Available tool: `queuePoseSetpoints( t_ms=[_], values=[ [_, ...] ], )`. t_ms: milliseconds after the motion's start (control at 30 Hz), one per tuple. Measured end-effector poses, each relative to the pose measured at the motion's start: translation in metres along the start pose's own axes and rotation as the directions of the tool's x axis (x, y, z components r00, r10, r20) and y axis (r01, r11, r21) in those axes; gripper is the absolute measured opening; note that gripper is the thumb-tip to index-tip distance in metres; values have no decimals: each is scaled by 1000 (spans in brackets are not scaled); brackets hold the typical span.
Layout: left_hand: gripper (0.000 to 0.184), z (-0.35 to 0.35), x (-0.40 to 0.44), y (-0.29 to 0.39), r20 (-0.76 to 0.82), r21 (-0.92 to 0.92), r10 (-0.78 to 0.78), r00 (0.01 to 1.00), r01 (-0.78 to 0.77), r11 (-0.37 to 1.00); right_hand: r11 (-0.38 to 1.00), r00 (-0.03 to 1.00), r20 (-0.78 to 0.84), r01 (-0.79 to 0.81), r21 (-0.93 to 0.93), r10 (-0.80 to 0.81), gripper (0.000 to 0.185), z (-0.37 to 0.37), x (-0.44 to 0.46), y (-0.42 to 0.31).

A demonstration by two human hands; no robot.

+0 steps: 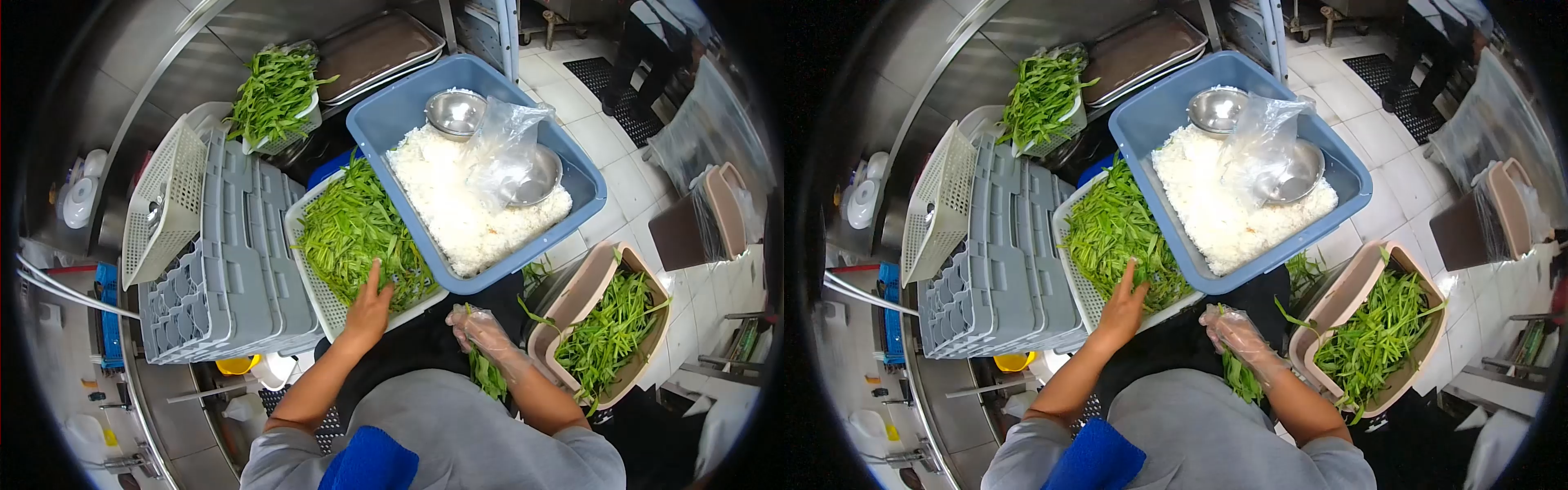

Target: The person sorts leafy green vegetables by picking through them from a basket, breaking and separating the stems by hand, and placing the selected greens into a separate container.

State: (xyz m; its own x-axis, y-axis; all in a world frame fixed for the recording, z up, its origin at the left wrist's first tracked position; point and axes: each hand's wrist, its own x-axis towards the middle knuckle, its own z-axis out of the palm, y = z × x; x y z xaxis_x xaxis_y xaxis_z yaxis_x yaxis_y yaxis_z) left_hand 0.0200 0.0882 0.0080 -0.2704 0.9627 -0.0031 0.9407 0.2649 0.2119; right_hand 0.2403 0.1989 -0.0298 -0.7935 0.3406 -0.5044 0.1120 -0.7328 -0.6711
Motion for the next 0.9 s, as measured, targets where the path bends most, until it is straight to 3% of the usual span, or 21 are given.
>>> queuePoseSetpoints(
  t_ms=[33, 133, 233, 300, 367, 433, 467, 533, 633, 800, 900],
  values=[
    [37, 1, -2, -8, 91, 22, -60, 994, 58, 998, 1000, 1000, -1, 1, 1, -1, 21, 1, 1, 0],
    [34, -34, 28, -10, 47, 107, 15, 999, -20, 994, 1000, 1000, 29, 8, 23, -8, 20, 6, 4, 3],
    [26, -67, 97, -1, -349, 18, 185, 919, -191, 981, 1000, 999, 41, 10, 13, -10, 19, 11, 8, 7],
    [24, -76, 150, 5, -407, -68, 265, 874, -319, 945, 1000, 999, 32, 8, 7, -8, 18, 12, 8, 7],
    [19, -62, 204, 3, -296, -43, 362, 884, -391, 919, 999, 998, 45, 37, 37, -38, 18, 8, 9, 9],
    [15, -45, 242, 2, -62, -22, 326, 943, -328, 944, 995, 996, 59, 65, 70, -69, 18, 5, 10, 10],
    [15, -34, 258, -1, -62, -21, 329, 942, -331, 943, 996, 998, 29, 50, 76, -53, 19, 4, 10, 10],
    [18, -15, 280, -3, 270, 17, 188, 944, -199, 980, 996, 999, -5, 37, 84, -37, 19, 2, 9, 5],
    [21, -3, 290, 0, 404, 13, 99, 909, -114, 993, 998, 994, -109, -17, 56, 23, 20, 1, 5, -5],
    [19, 13, 292, 1, 385, 202, 17, 923, -103, 974, 985, 995, -13, 103, 141, -102, 20, -12, 10, 9],
    [21, 26, 294, -1, 333, 274, -8, 943, -88, 958, 979, 997, 3, 80, 187, -82, 21, -12, 12, 9]
  ],
)
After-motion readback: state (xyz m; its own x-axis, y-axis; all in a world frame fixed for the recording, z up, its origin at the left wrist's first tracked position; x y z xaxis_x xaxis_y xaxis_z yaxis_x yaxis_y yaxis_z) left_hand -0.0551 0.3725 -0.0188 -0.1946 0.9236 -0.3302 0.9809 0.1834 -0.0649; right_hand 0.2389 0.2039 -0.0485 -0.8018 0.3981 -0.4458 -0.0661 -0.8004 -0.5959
